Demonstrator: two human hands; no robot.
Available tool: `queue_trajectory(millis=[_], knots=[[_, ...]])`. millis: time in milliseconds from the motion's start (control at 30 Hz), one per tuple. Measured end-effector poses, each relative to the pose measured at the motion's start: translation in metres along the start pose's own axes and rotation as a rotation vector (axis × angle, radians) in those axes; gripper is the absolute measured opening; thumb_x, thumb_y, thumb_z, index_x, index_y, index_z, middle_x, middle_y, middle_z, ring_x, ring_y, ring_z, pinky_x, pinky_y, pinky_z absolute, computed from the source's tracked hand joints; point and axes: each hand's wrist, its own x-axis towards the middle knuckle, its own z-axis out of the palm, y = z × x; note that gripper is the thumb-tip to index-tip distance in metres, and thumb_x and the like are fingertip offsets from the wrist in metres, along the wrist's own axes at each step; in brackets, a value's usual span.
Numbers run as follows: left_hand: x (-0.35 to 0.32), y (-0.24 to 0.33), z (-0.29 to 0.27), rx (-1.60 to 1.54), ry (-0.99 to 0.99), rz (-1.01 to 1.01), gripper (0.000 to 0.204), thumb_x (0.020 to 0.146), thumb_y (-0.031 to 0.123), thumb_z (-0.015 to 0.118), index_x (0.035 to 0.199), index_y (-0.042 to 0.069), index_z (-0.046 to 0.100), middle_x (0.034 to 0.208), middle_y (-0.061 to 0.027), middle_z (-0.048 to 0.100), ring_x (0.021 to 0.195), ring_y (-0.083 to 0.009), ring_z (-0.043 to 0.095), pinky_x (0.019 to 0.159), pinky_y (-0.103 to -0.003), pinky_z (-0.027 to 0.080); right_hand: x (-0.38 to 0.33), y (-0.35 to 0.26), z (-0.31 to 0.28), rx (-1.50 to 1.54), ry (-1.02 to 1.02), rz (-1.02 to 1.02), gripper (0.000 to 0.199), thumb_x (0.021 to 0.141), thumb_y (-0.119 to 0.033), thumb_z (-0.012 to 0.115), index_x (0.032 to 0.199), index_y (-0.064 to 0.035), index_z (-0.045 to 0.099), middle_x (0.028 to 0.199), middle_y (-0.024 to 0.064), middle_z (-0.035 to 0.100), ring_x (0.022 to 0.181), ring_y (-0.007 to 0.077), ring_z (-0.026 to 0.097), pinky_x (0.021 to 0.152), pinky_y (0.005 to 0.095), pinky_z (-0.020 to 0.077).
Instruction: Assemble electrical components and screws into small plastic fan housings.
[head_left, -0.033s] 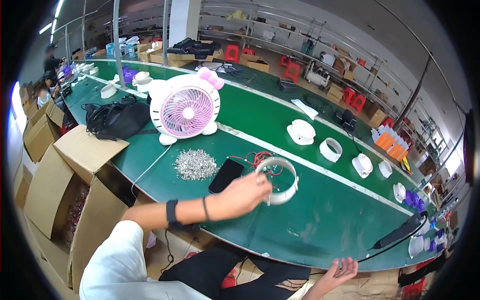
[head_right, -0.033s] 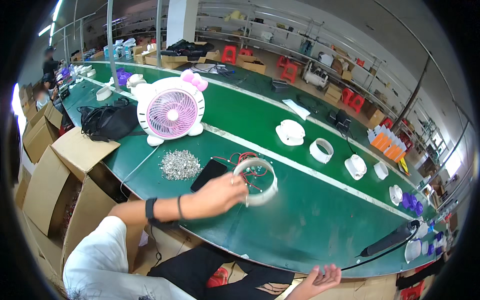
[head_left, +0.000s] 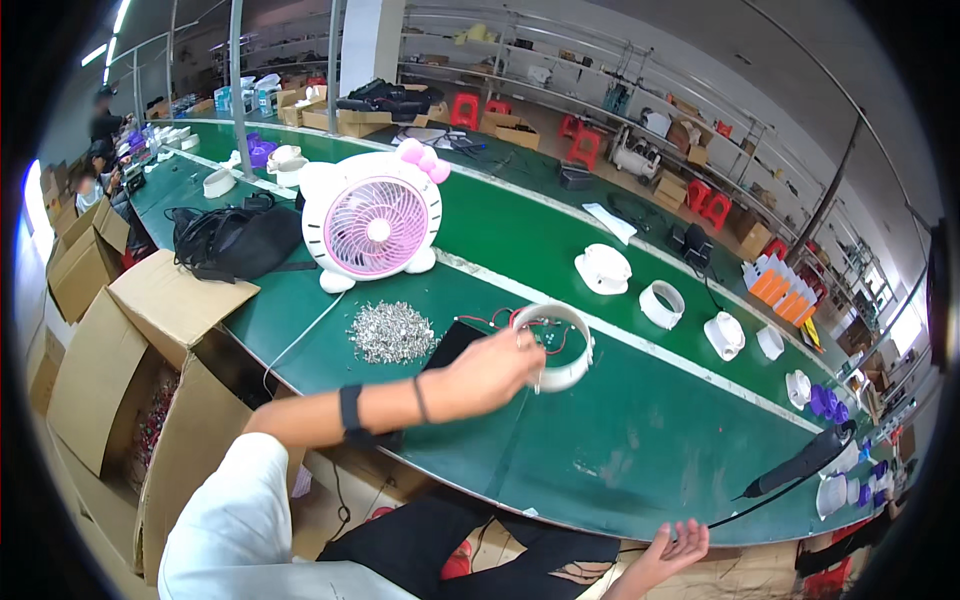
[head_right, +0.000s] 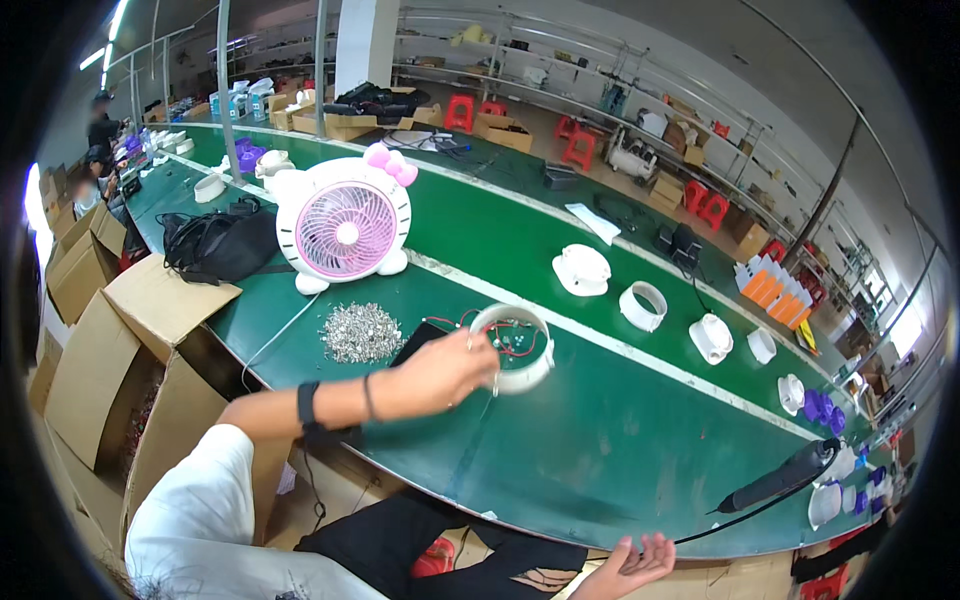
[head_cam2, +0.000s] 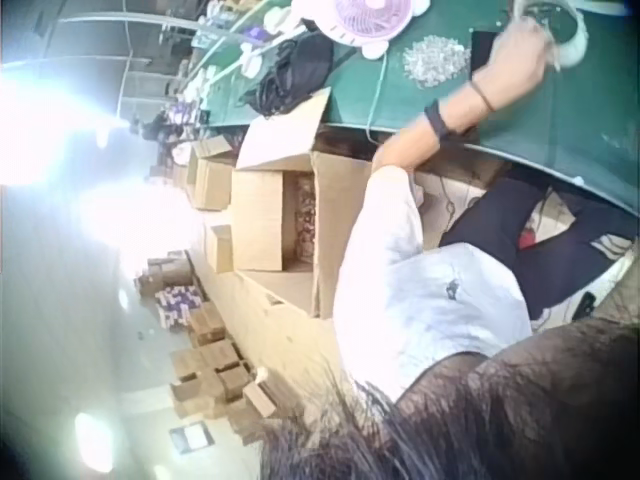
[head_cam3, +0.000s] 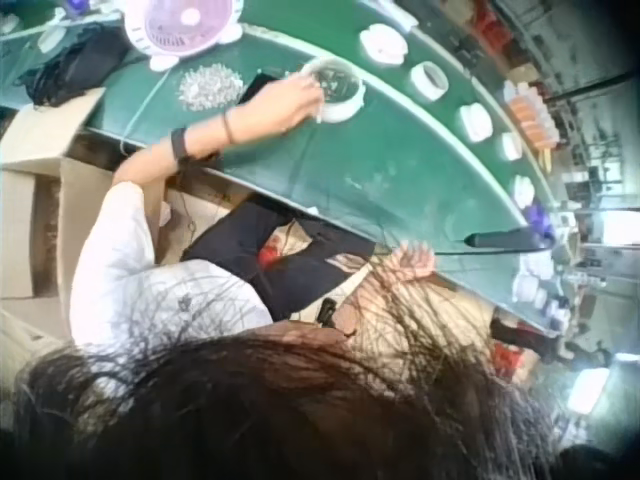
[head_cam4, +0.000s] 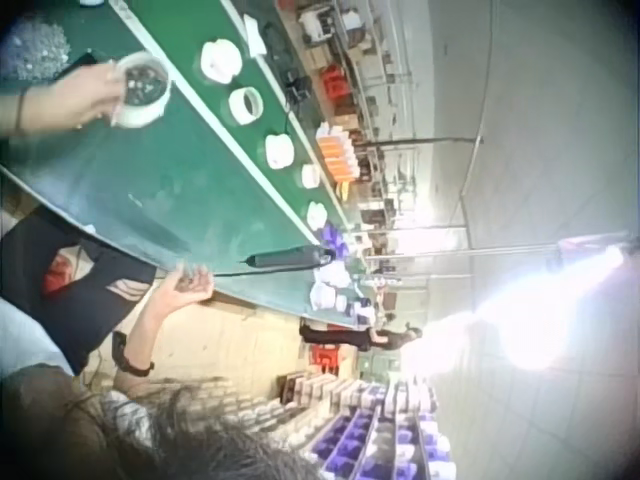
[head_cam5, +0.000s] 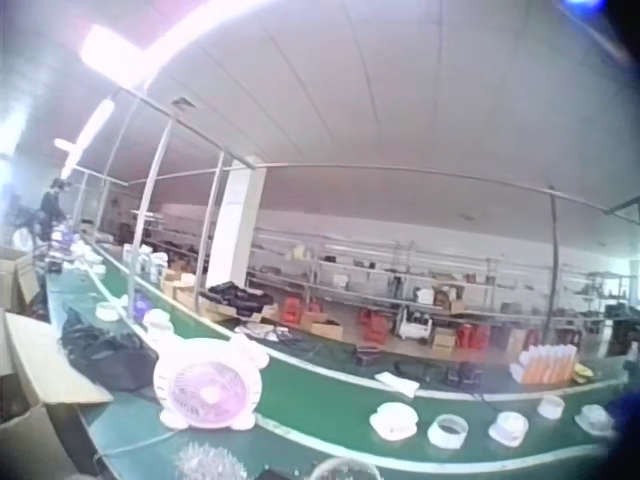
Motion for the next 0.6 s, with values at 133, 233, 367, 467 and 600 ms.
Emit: queue_trajectory(millis=[133, 233, 367, 467, 600], knots=[[0.074, -0.104, 0.007, 0.184, 0.005, -0.141, 0.024, 0.086, 0.001, 0.060, 0.108, 0.003, 0.068, 0.110, -0.0170, 0.065, 0.108, -0.0389, 0.063, 0.094, -0.048, 0.052, -0.017, 0.034, -0.006, 0.017, -0.025, 0.069, 0.046, 0.096, -0.021, 0.062, 0.140, -0.0141, 0.050, 0.126, 0.0131, 0.065, 0.098, 0.0275, 0.067, 0.080, 0.0413, 0.0614], [0.082, -0.166, 0.015, 0.170, 0.043, -0.168, 0.035, 0.083, -0.005, 0.055, 0.115, 0.002, 0.069, 0.126, -0.0191, 0.065, 0.119, -0.0387, 0.061, 0.102, -0.048, 0.050, -0.026, 0.040, -0.001, -0.065, -0.081, -0.056, 0.039, 0.097, -0.019, 0.058, 0.134, -0.0103, 0.052, 0.120, 0.0137, 0.066, 0.096, 0.0275, 0.066, 0.080, 0.0427, 0.0610], [0.035, -0.107, 0.011, -0.021, 0.005, -0.098, 0.030, 0.088, -0.002, 0.059, 0.116, 0.002, 0.067, 0.119, -0.0201, 0.068, 0.113, -0.0402, 0.064, 0.097, -0.048, 0.052, -0.046, 0.044, -0.029, 0.124, -0.137, 0.208, 0.032, 0.099, -0.010, 0.059, 0.130, -0.0063, 0.051, 0.115, 0.0152, 0.066, 0.086, 0.0274, 0.066, 0.071, 0.0400, 0.0602], [-0.045, -0.028, -0.021, -0.303, -0.061, -0.031, 0.013, 0.094, 0.004, 0.064, 0.106, 0.002, 0.068, 0.098, -0.0154, 0.067, 0.093, -0.0347, 0.068, 0.081, -0.043, 0.056, -0.075, 0.009, -0.031, 0.091, -0.201, 0.241, 0.020, 0.101, -0.006, 0.060, 0.119, -0.0031, 0.056, 0.106, 0.0149, 0.065, 0.073, 0.0252, 0.064, 0.061, 0.0381, 0.0578], [-0.151, 0.042, -0.013, -0.694, -0.250, -0.180, 0.020, 0.104, 0.021, 0.062, 0.100, 0.004, 0.071, 0.075, -0.0091, 0.066, 0.062, -0.0238, 0.065, 0.065, -0.037, 0.054, -0.087, 0.010, -0.044, -0.017, -0.298, 0.243, 0.037, 0.094, 0.001, 0.070, 0.126, 0.0019, 0.050, 0.110, 0.0134, 0.064, 0.102, 0.0213, 0.062, 0.093, 0.0346, 0.0511]])
